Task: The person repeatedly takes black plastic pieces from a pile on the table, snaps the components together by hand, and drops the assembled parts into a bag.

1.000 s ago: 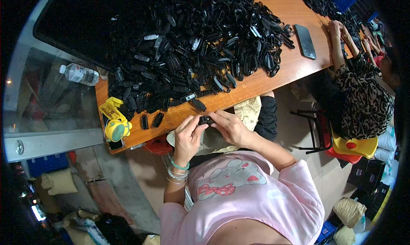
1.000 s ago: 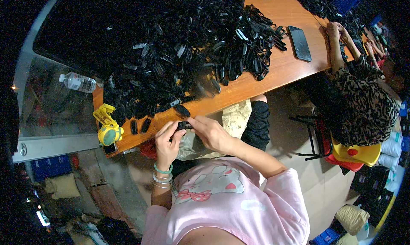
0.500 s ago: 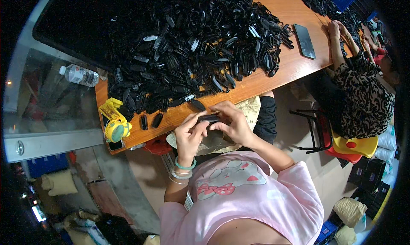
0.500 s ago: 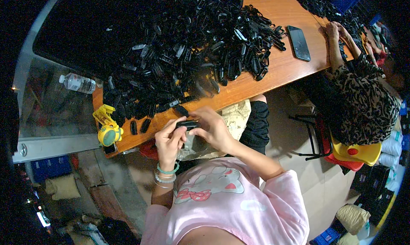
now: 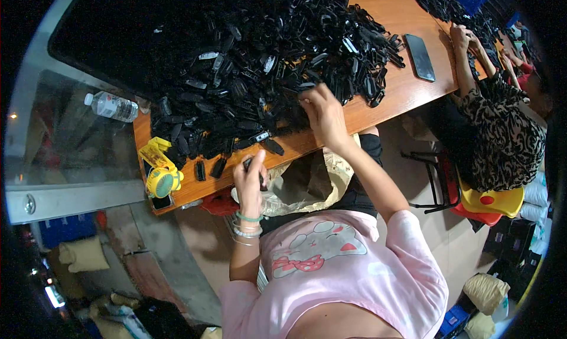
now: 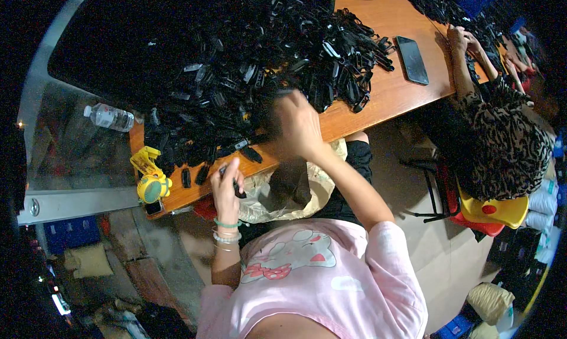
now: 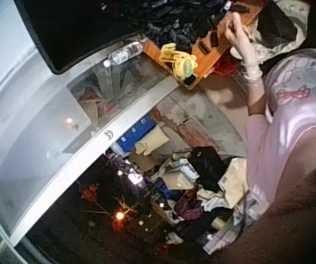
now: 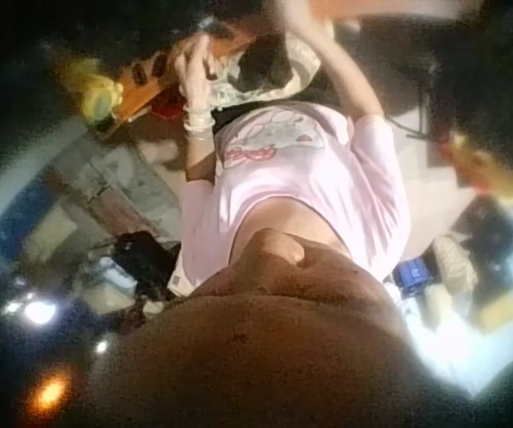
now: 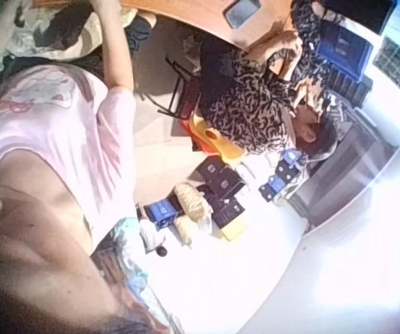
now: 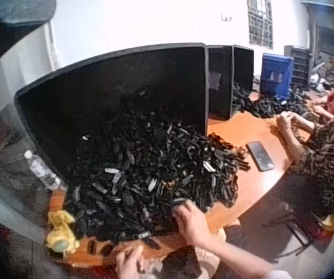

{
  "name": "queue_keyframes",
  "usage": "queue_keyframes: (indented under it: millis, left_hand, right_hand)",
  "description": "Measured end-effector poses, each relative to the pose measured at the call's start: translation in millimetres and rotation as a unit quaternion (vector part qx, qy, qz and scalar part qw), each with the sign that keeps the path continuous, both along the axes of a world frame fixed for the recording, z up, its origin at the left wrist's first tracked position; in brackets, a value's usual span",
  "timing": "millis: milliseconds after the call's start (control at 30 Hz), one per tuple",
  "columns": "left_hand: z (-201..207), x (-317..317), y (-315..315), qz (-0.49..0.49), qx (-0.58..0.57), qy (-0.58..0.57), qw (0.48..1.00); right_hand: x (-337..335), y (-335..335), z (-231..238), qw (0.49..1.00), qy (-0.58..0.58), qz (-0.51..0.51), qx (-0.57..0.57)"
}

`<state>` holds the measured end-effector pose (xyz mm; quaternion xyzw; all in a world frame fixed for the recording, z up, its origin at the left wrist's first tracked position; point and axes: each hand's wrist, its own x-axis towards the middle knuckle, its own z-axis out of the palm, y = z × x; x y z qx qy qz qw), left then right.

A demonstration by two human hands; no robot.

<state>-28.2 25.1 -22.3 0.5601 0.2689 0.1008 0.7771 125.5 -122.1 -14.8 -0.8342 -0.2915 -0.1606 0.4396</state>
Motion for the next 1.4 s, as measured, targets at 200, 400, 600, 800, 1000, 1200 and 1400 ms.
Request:
queue_keyframes:
  millis: [200, 400, 600, 800, 1000, 1200, 1400]
  left_hand:
    - [-7.0, 24.9, -0.9, -0.03, 0.523, 0.047, 0.851]
    - [-11.4, 28.3, -1.3, -0.065, 0.482, 0.063, 0.871]
    - [-22.5, 13.9, 4.6, -0.085, 0.319, 0.041, 0.943]
    - [23.5, -5.8, -20.1, -0.14, 0.124, -0.037, 0.982]
    - [35.3, -15.9, -23.3, -0.109, 0.204, -0.058, 0.971]
    - [49.6, -14.1, -21.0, -0.105, 0.401, -0.156, 0.896]
    - [40.7, -14.7, -30.2, -0.082, 0.356, -0.124, 0.923]
  right_hand:
    - [48.5, 28.2, 0.2, 0.985, -0.1, -0.034, -0.135]
    - [48.3, 14.4, 2.4, 0.994, -0.089, 0.001, -0.068]
    - [-17.5, -11.2, 29.4, 0.997, 0.067, 0.031, -0.016]
    - [-58.0, -28.5, 21.9, 0.803, 0.432, 0.262, 0.318]
    - [-74.5, -38.3, 33.7, 0.919, 0.244, 0.299, 0.077]
    - [-87.8, -38.1, 34.3, 0.945, 0.142, 0.294, -0.011]
    - [-91.5, -36.7, 27.0, 0.956, 0.065, 0.285, -0.008]
